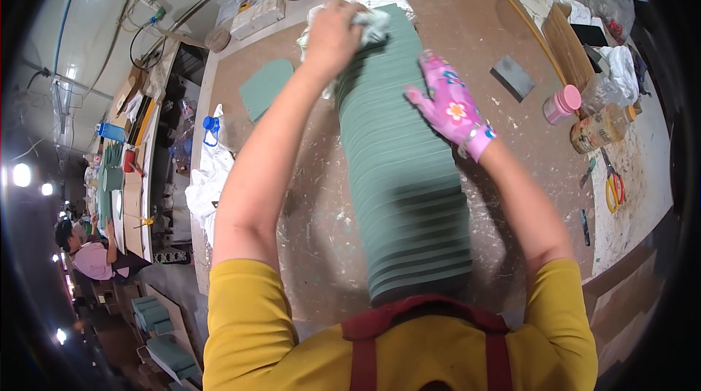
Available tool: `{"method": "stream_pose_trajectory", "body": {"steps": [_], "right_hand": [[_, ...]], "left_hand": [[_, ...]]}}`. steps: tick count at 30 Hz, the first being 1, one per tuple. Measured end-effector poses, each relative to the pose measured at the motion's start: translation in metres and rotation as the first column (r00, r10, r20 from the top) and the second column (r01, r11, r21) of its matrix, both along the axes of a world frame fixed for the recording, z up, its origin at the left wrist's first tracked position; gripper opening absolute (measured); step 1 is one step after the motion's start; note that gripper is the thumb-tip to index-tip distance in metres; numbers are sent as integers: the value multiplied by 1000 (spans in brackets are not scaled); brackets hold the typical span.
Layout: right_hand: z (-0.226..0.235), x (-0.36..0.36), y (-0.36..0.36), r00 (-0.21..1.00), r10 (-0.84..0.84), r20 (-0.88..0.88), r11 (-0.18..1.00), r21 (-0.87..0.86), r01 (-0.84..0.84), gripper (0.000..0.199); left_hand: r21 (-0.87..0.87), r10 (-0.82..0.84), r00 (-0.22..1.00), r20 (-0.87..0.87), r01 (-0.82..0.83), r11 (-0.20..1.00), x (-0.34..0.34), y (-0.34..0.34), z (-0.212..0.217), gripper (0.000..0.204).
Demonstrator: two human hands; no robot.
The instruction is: The person applies green paint to the edges of a stack of curved boards using a small applicator and then wipes the surfaces with a cloth.
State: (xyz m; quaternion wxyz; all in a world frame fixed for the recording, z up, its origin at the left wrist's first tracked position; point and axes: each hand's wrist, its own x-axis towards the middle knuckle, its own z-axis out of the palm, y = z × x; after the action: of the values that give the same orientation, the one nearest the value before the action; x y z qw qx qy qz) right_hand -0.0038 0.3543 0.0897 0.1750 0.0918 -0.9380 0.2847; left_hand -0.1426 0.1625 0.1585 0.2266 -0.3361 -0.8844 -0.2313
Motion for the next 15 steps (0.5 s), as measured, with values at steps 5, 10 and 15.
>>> {"method": "stream_pose_trajectory", "body": {"steps": [5,10,15], "right_hand": [[7,-3,-27,994,-88,60,968,240,71,67],[14,0,-21,997,-71,39,953,296,57,66],[9,-4,-21,995,-67,72,967,250,47,67]], "left_hand": [[-179,6,996,94,11,984,36,27,-42,26],[-301,54,995,82,-27,953,40,-28,-32,25],[-702,419,887,195,-172,691,36,-108,-26,24]]}}
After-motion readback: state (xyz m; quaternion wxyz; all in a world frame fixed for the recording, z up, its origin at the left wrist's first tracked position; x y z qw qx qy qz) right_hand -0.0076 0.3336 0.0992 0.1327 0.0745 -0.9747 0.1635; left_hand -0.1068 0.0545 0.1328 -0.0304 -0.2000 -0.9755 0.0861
